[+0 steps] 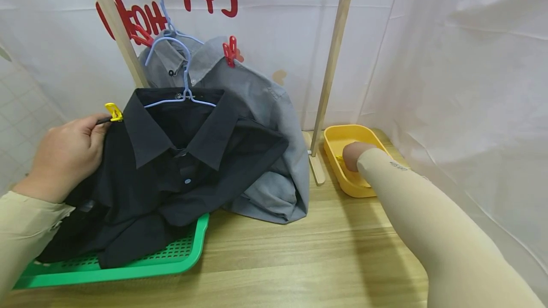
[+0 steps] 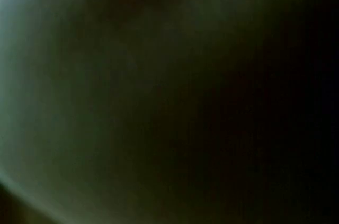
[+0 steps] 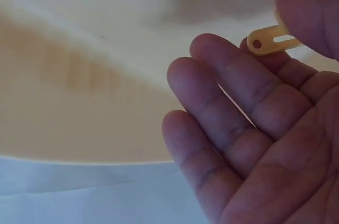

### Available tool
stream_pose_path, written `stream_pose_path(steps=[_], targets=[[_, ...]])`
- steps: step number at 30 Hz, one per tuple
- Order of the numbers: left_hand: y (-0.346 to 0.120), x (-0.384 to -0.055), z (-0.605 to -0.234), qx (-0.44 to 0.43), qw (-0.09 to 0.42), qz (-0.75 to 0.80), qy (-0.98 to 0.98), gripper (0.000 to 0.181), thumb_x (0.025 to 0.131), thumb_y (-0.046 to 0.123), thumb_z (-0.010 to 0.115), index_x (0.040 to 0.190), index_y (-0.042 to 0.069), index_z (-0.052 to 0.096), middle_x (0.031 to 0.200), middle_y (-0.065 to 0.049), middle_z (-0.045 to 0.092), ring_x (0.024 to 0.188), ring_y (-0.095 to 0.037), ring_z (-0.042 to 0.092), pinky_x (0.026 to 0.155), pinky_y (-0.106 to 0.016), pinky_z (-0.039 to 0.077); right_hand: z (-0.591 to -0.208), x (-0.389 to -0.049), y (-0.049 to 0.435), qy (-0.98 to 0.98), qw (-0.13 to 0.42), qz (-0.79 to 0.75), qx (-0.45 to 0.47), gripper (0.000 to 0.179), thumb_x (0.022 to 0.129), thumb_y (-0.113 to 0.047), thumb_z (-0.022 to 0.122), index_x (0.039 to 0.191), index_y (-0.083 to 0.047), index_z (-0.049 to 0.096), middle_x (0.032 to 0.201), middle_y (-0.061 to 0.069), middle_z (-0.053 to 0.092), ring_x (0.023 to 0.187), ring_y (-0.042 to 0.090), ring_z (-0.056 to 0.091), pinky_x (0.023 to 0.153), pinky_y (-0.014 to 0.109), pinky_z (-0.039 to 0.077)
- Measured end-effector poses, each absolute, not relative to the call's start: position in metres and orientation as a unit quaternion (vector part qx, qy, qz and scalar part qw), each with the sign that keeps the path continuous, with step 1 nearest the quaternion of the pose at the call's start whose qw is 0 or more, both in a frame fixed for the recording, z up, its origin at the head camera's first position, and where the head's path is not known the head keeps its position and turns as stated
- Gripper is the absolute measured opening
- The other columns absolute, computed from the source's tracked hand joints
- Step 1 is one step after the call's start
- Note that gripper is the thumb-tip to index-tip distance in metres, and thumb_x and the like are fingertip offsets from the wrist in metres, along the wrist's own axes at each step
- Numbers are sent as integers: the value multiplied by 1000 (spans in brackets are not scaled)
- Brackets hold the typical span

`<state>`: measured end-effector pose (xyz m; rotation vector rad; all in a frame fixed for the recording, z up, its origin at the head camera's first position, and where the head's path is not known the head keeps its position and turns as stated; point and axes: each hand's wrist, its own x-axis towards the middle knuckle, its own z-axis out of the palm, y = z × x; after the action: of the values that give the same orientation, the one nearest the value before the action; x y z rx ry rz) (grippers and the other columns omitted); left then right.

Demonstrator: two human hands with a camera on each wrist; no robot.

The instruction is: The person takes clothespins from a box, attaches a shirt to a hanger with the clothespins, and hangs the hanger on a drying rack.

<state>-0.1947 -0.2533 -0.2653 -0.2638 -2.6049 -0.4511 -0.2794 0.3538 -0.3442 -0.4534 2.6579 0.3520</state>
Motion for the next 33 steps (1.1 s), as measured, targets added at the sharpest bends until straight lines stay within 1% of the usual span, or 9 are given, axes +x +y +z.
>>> stream_pose_path(steps=[4,9,13,17,19,23,27,30,33], targets=[[-254,-195,-265,-98,241,-163,-952,38,113,23,43,130,-2,66,123,-34,68,103,-55,65,89,-71,48,-340,-277,351,958,207,115,-159,20,92,-3,51,76,-7,62,80,8,64,72,23,57,75,42,56],[-253,-194,-266,-99,244,-161,-951,37,113,23,43,130,-1,66,123,-34,69,103,-55,65,88,-71,49,-331,-273,346,965,185,82,-167,15,98,-11,54,89,-1,61,82,10,64,73,24,59,74,41,56],[-253,-194,-265,-99,244,-163,-951,38,114,23,43,130,-2,66,123,-35,68,103,-55,66,88,-71,49,-319,-270,343,970,168,62,-164,21,102,-14,53,98,5,62,85,12,65,76,25,61,78,45,57],[-253,-193,-264,-102,247,-165,-949,38,113,23,43,129,-2,66,124,-34,69,104,-56,65,89,-71,49,-305,-267,341,975,158,50,-149,27,102,-17,51,104,6,63,88,12,66,80,26,61,81,49,56],[-253,-193,-264,-103,248,-165,-949,37,113,23,43,129,-2,67,123,-34,69,104,-56,65,89,-71,49,-298,-266,340,977,152,38,-141,27,101,-19,51,105,5,63,88,12,65,80,27,61,80,50,55],[-252,-193,-264,-102,243,-164,-950,38,114,23,43,129,-2,66,123,-35,69,103,-56,66,87,-71,49,-289,-265,339,980,137,29,-142,22,102,-19,52,100,1,61,83,10,61,75,26,58,73,45,52],[-252,-193,-264,-104,243,-163,-951,38,114,23,43,128,-3,66,122,-35,69,102,-56,66,86,-71,49,-278,-264,335,980,119,27,-160,19,102,-17,56,97,1,60,80,10,60,72,25,58,69,43,53],[-252,-193,-264,-104,245,-161,-950,37,113,22,43,129,-3,66,122,-35,69,101,-56,66,85,-71,49,-267,-263,330,982,105,22,-157,16,102,-14,57,99,1,61,82,11,62,73,26,60,71,46,55],[-252,-193,-264,-102,243,-161,-951,38,113,23,43,129,-2,66,122,-35,69,101,-56,66,85,-71,49,-256,-263,325,985,94,11,-147,14,103,-11,55,104,2,61,86,12,64,76,27,61,74,47,55]])
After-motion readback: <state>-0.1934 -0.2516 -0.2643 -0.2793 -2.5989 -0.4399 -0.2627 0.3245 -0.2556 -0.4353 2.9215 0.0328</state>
